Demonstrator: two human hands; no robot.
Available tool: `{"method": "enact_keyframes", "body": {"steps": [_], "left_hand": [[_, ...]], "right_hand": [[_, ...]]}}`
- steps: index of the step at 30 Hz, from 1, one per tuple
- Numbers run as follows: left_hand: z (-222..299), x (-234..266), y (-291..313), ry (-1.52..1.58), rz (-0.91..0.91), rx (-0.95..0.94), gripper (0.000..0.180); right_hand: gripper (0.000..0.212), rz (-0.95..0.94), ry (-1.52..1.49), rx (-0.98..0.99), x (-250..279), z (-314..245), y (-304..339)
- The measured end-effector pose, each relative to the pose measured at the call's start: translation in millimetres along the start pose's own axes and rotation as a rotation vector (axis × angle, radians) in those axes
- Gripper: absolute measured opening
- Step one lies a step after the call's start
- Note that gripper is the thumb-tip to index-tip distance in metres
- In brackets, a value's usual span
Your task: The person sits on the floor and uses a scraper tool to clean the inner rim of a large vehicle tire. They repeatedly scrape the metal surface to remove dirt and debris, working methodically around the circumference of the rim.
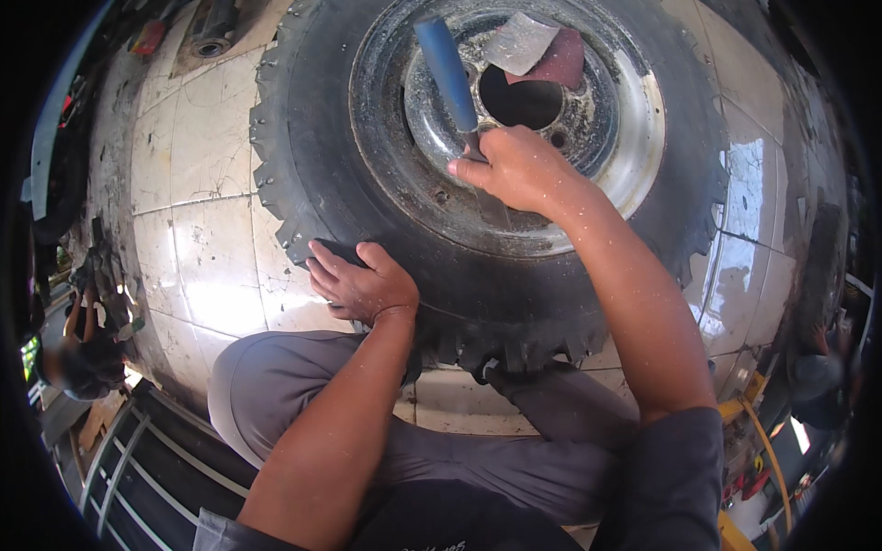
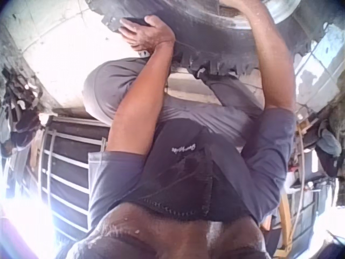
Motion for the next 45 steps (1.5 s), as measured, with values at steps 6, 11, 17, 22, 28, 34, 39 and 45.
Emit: {"method": "enact_keyframes", "body": {"steps": [6,11,17,22,28,34,39,45], "left_hand": [[7.6,-4.0,4.3,0.004,-0.046,0.017,0.076],[-3.9,-2.3,0.3,-0.025,-0.039,0.028,0.075],[-1.2,-5.1,2.3,-0.044,-0.042,0.04,0.074],[2.0,-4.8,1.9,-0.036,-0.021,0.038,0.075],[-1.5,-2.2,0.9,-0.054,0.009,0.043,0.073],[0.2,-4.1,3.0,-0.034,-0.05,0.042,0.078],[-3.7,-6.2,1.7,-0.051,-0.007,0.027,0.076],[3.3,-1.8,1.3,-0.034,-0.028,0.04,0.076]], "right_hand": [[0.044,-0.101,0.189,-0.025,-1.6,25.4,25.2],[0.037,-0.017,-0.228,-0.203,24.5,44.1,58.7],[0.032,0.401,-0.319,-0.418,50.3,105.4,97.8],[0.028,0.69,-0.471,-0.504,39.9,124.7,135.5],[0.026,0.773,-0.457,-0.538,36.8,105.0,150.2],[0.023,0.717,-0.27,-0.335,22.5,107.7,133.7],[0.027,0.797,-0.534,-0.515,40.8,90.6,140.0],[0.03,0.747,-0.322,-0.379,29.2,100.4,133.5]]}}
Point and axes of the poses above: each hand's wrist, its own y-axis away from the middle knuckle, its own x-axis out of the back of the hand, z = x × y, the point moved 10 cm from there along -y, towards the middle knuckle, and after that the axes turned 8 degrees about z, right-handed, at the moved point
